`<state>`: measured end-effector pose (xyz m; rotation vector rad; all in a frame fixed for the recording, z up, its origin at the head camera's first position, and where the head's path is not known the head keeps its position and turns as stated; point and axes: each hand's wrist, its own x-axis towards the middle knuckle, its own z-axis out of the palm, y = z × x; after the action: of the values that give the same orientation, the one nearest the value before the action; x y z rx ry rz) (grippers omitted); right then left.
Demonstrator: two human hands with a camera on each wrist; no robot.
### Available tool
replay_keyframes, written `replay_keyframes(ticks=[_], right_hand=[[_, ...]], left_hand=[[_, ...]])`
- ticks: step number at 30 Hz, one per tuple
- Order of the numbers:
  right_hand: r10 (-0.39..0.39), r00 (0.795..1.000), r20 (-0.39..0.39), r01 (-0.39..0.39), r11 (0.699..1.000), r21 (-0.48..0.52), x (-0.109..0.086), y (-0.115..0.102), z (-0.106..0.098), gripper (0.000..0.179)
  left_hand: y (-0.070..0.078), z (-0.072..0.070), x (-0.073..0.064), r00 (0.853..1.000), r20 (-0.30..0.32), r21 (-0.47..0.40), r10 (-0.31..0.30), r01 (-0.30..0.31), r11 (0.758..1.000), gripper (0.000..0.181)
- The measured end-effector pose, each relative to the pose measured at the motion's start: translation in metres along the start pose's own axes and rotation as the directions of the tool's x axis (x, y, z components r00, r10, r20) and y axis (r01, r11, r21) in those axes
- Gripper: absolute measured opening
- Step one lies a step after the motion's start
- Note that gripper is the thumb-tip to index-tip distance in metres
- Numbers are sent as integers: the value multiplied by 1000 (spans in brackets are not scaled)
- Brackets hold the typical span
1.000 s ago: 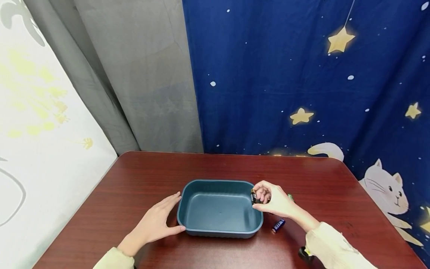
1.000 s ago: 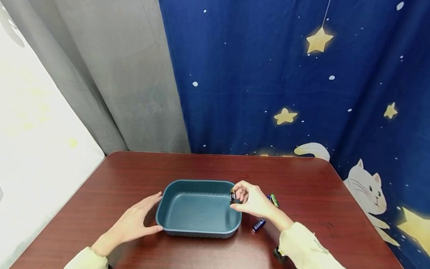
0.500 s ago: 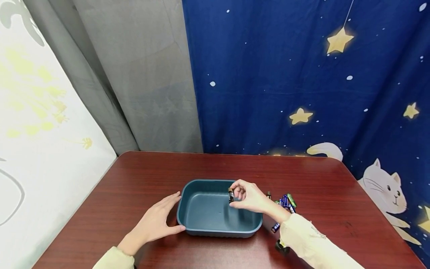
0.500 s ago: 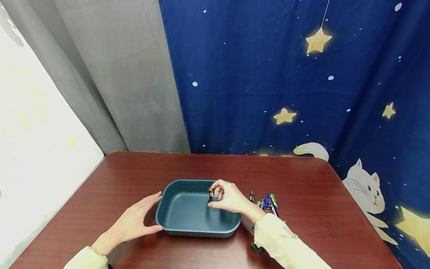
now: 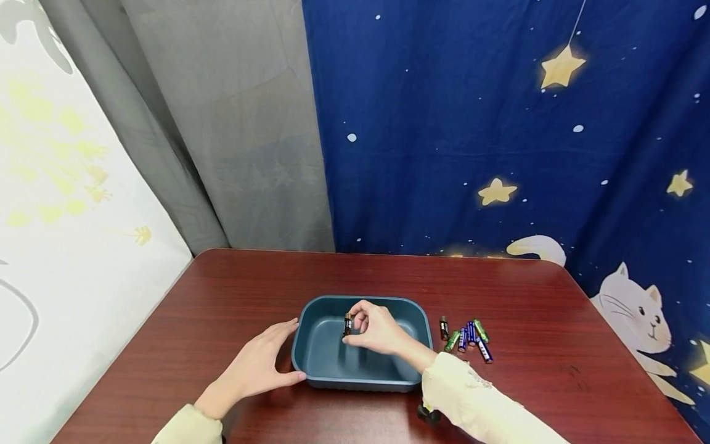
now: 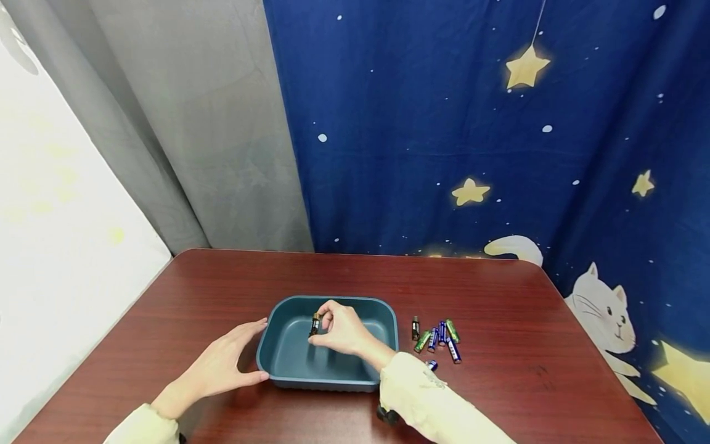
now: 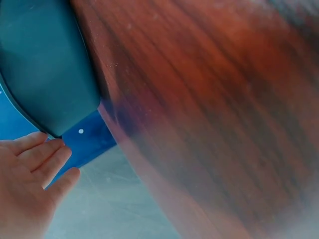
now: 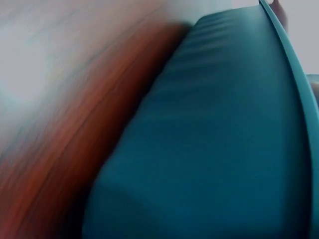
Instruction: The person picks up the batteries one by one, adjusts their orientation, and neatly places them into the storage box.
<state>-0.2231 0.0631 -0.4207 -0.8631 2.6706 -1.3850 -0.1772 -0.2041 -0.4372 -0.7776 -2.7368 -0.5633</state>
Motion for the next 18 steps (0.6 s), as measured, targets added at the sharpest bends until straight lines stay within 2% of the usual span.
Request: replay_keyframes(ticks=[10,18], right_hand=[[113,994,-11,-113,993,27,14,-8,36,41],[158,987,-14,-157,987,20,27,-10,48,42]], left_hand=[[-1,1,-2,1000,-1,-16,-1,1,1000,86],[-1,1,2,1000,-15,-15,14,-15,1000,84]])
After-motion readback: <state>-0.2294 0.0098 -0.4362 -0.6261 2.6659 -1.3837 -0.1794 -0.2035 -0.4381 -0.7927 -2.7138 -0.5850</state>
